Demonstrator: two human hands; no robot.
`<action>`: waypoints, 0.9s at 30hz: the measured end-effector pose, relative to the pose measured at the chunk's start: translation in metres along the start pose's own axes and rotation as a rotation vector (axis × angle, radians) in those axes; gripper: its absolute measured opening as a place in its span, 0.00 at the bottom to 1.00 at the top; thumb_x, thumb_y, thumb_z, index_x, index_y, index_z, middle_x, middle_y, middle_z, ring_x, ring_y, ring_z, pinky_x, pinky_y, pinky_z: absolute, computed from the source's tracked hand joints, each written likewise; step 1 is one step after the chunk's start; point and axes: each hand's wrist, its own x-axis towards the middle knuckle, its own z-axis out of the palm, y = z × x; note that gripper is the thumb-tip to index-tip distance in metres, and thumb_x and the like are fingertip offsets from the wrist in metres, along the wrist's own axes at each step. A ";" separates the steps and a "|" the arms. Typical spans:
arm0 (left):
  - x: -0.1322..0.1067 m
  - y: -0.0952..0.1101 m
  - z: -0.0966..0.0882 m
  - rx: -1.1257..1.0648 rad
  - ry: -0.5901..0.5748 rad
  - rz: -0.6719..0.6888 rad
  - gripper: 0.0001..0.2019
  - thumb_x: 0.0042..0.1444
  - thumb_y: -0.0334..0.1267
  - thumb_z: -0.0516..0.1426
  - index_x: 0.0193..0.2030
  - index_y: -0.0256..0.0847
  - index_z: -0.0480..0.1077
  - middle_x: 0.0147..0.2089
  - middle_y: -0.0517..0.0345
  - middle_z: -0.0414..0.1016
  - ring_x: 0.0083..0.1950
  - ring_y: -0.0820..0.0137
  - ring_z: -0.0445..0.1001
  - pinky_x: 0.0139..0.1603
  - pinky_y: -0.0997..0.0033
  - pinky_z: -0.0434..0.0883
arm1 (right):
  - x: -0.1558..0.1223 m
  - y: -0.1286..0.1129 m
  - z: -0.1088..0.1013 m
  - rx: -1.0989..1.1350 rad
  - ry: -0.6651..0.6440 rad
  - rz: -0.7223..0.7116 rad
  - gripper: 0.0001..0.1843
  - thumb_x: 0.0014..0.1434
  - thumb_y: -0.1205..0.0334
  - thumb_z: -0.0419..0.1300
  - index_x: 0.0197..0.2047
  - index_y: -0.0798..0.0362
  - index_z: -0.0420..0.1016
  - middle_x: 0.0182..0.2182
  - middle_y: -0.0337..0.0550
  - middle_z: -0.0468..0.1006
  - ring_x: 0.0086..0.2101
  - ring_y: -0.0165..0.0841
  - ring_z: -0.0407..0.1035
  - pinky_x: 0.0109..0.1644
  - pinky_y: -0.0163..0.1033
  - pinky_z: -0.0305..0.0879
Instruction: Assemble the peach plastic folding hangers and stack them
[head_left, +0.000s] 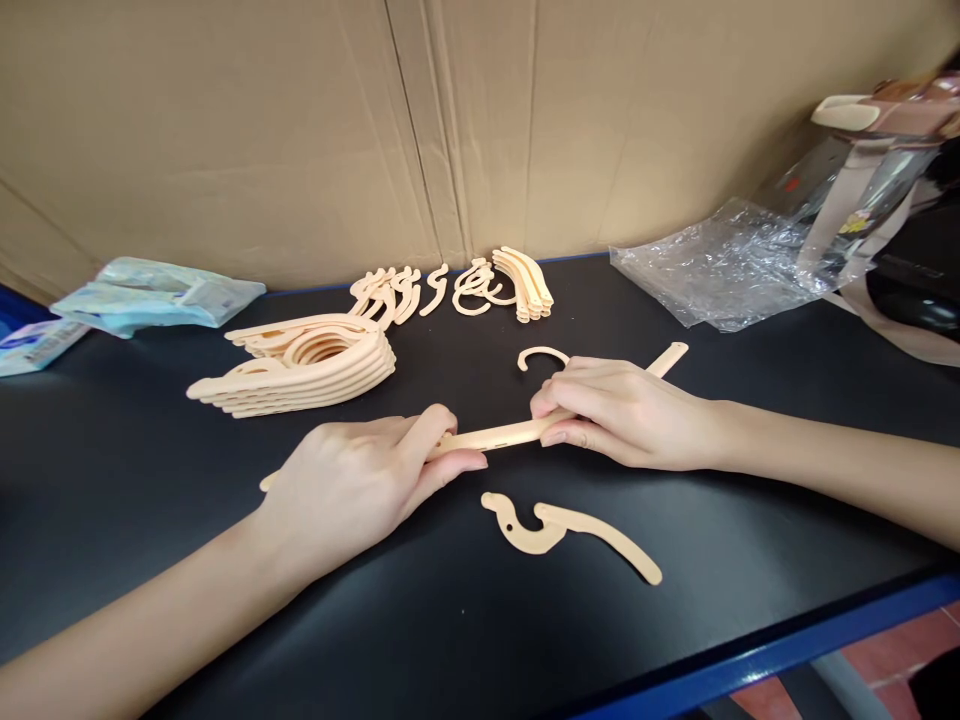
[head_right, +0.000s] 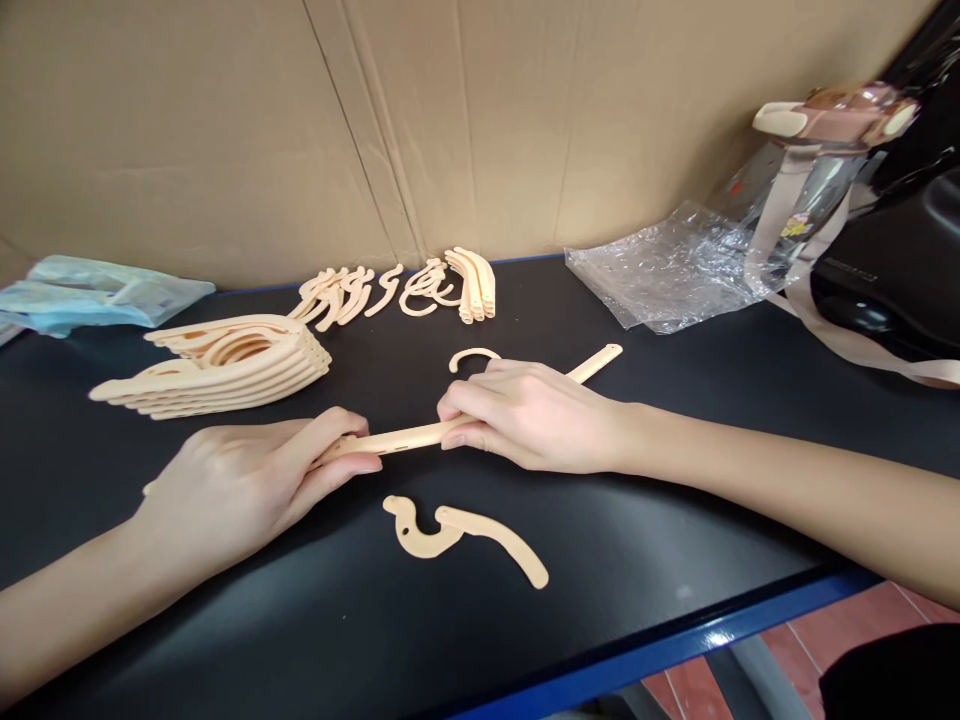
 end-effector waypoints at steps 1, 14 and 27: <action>-0.001 0.000 0.000 -0.004 -0.001 -0.001 0.24 0.72 0.49 0.43 0.34 0.36 0.70 0.20 0.63 0.72 0.16 0.72 0.71 0.17 0.72 0.59 | 0.000 0.000 0.000 0.013 -0.001 0.004 0.11 0.71 0.61 0.49 0.39 0.55 0.68 0.31 0.42 0.75 0.30 0.31 0.64 0.36 0.35 0.62; -0.003 -0.002 0.006 -0.282 -0.082 -0.193 0.21 0.71 0.53 0.44 0.36 0.41 0.66 0.18 0.70 0.66 0.15 0.77 0.66 0.18 0.79 0.56 | 0.000 0.001 0.001 0.048 -0.003 0.027 0.09 0.70 0.60 0.53 0.39 0.54 0.69 0.31 0.41 0.76 0.31 0.30 0.65 0.38 0.36 0.62; -0.002 -0.001 0.003 -0.183 -0.102 -0.135 0.26 0.70 0.55 0.43 0.28 0.39 0.66 0.16 0.68 0.62 0.14 0.76 0.62 0.18 0.76 0.53 | 0.000 0.002 0.001 0.028 0.026 -0.009 0.11 0.69 0.60 0.55 0.35 0.54 0.69 0.31 0.38 0.77 0.29 0.28 0.66 0.42 0.36 0.61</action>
